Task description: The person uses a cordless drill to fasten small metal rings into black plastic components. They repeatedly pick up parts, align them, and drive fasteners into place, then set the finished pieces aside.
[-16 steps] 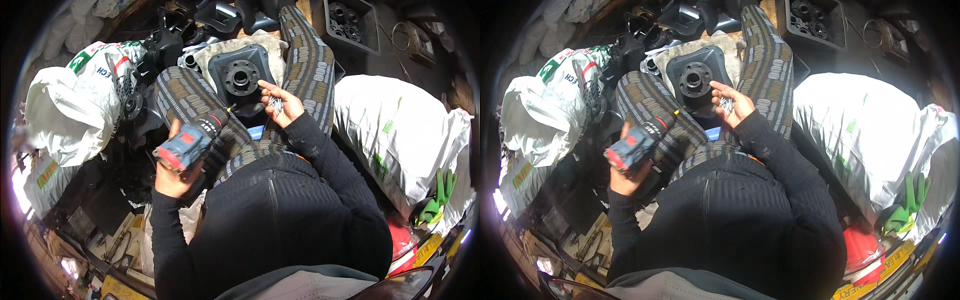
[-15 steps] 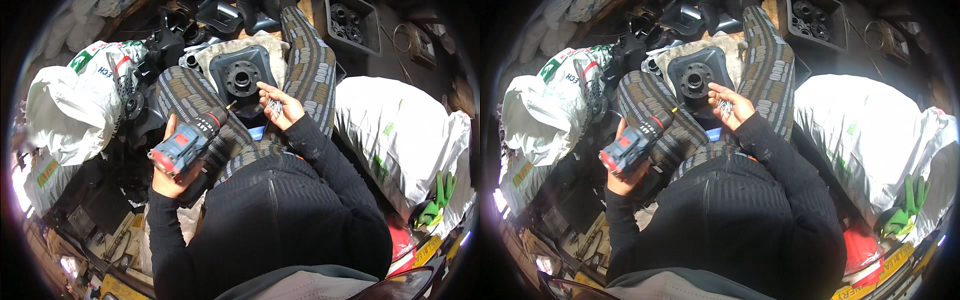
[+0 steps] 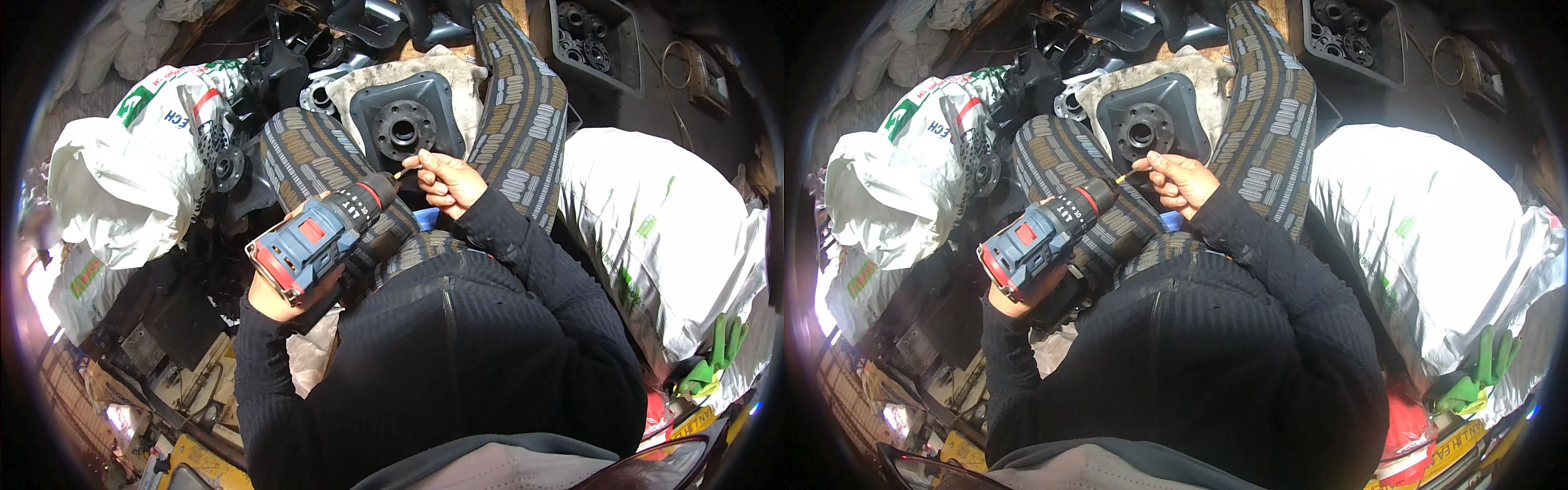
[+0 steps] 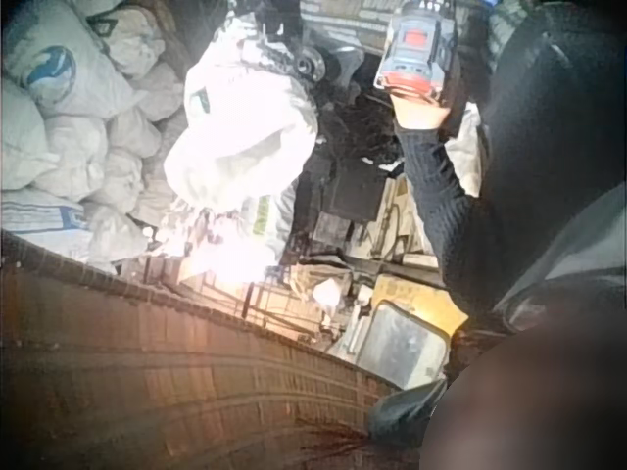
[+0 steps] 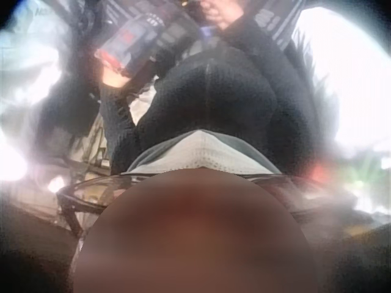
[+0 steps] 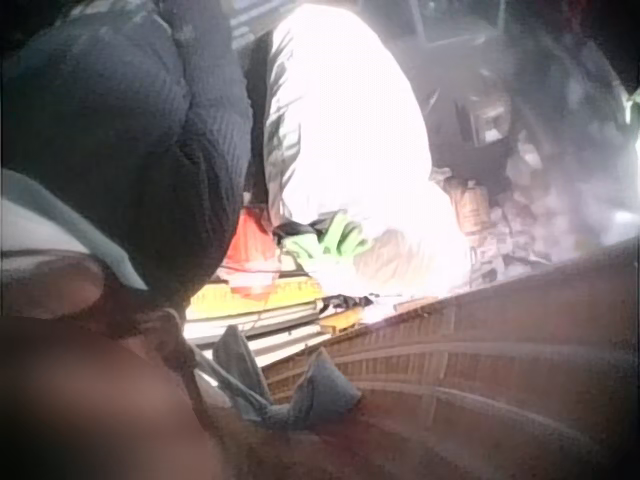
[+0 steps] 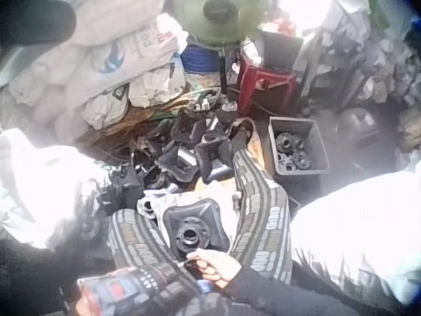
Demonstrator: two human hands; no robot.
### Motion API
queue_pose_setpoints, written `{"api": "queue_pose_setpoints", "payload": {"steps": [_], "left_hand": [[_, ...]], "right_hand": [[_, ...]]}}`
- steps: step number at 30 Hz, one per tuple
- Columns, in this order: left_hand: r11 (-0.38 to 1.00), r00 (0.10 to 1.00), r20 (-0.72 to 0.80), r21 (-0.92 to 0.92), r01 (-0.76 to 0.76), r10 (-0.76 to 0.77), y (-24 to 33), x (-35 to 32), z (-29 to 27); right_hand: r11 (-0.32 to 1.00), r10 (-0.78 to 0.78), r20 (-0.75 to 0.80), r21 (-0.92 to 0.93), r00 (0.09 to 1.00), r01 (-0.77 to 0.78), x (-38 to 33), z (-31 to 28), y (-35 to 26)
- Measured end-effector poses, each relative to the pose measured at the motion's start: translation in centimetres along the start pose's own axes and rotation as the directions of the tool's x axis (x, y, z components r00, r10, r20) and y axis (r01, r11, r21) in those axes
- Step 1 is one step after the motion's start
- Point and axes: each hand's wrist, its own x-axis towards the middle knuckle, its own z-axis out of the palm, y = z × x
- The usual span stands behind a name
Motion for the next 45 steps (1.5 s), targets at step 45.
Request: {"api": "queue_pose_setpoints", "payload": {"steps": [45], "left_hand": [[0.985, 0.977, 0.145, -0.047, 0.168, -0.159, 2.1, 1.0, -0.1]], "right_hand": [[0.952, 0.254, 0.13, -0.207, 0.958, -0.225, 0.7, -1.7, -2.6]]}}
